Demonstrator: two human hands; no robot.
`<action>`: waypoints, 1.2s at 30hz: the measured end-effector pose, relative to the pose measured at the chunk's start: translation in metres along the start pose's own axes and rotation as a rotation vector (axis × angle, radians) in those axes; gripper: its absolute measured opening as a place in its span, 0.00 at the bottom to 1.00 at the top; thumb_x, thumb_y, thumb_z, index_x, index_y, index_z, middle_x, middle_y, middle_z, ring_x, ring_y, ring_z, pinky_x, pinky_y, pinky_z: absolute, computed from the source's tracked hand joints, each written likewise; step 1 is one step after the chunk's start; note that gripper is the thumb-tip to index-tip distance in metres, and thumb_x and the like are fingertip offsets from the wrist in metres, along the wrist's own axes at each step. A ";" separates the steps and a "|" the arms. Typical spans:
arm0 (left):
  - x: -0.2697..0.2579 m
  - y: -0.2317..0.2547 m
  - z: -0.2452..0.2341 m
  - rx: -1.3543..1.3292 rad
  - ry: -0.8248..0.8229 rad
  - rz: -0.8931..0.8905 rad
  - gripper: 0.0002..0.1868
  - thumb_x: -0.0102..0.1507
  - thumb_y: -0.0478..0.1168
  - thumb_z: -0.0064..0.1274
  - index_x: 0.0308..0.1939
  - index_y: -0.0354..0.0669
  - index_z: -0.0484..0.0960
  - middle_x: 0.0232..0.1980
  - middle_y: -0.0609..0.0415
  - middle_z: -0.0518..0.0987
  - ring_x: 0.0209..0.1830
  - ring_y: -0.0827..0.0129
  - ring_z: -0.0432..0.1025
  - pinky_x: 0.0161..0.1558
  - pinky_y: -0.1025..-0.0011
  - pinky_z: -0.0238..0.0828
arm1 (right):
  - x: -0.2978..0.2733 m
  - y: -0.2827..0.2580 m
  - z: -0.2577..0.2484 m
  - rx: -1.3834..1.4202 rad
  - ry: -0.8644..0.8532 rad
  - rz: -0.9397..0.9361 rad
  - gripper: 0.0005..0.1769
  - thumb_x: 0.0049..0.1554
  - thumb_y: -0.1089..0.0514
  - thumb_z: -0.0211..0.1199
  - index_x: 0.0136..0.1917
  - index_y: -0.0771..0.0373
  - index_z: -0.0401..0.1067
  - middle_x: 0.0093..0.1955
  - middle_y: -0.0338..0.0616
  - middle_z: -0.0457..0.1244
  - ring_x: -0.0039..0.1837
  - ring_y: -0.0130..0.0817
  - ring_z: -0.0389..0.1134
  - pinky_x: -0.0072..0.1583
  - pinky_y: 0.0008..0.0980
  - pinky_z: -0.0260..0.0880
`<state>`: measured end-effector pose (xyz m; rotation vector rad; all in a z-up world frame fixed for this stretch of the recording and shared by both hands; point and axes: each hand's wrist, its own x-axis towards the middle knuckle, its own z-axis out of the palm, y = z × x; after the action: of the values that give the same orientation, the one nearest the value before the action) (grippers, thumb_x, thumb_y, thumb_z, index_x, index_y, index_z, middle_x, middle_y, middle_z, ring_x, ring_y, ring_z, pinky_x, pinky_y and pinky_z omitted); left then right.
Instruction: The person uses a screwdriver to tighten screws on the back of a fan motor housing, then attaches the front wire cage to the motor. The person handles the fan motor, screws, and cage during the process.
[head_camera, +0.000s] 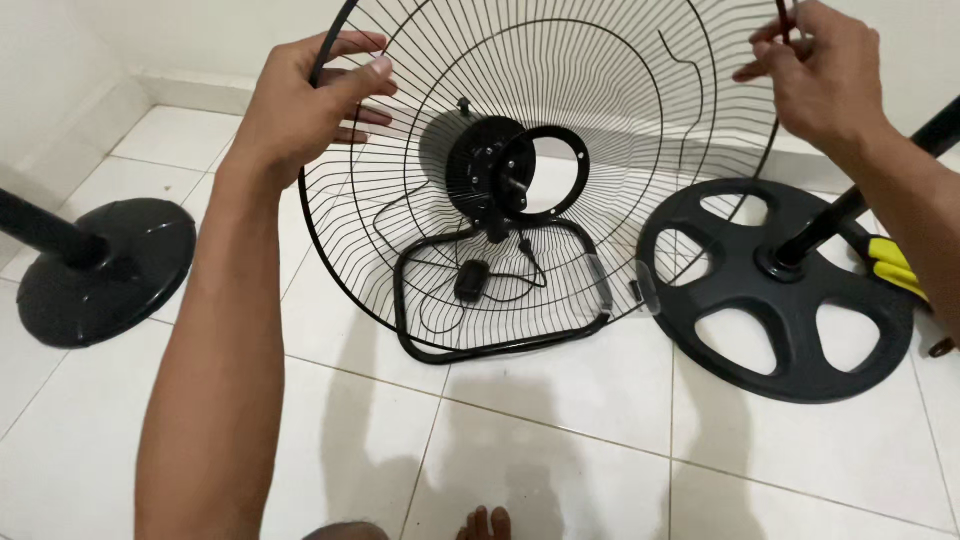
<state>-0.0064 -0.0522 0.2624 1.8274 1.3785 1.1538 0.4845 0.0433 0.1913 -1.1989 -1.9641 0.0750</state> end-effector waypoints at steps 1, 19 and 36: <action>0.002 -0.004 -0.002 -0.061 0.029 -0.008 0.23 0.69 0.55 0.51 0.58 0.42 0.80 0.43 0.50 0.86 0.36 0.67 0.83 0.34 0.71 0.78 | 0.008 -0.001 -0.001 -0.013 0.005 -0.042 0.09 0.73 0.69 0.52 0.62 0.75 0.70 0.59 0.60 0.68 0.57 0.46 0.74 0.54 0.34 0.77; -0.049 -0.126 0.033 -0.487 0.429 -0.260 0.29 0.69 0.61 0.41 0.56 0.39 0.79 0.46 0.44 0.86 0.41 0.63 0.84 0.38 0.67 0.84 | -0.016 0.027 0.104 0.245 -0.055 0.653 0.32 0.64 0.50 0.65 0.70 0.71 0.57 0.52 0.55 0.68 0.46 0.54 0.71 0.40 0.41 0.64; -0.094 -0.131 0.031 -0.236 0.455 -0.341 0.23 0.73 0.51 0.42 0.59 0.35 0.78 0.46 0.45 0.86 0.41 0.63 0.83 0.40 0.70 0.82 | 0.006 0.062 0.165 0.398 0.019 0.183 0.08 0.70 0.70 0.49 0.58 0.72 0.68 0.52 0.51 0.69 0.51 0.35 0.77 0.45 0.30 0.71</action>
<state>-0.0484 -0.1000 0.1111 1.1502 1.6384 1.5230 0.4182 0.1378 0.0583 -1.1015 -1.7133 0.5219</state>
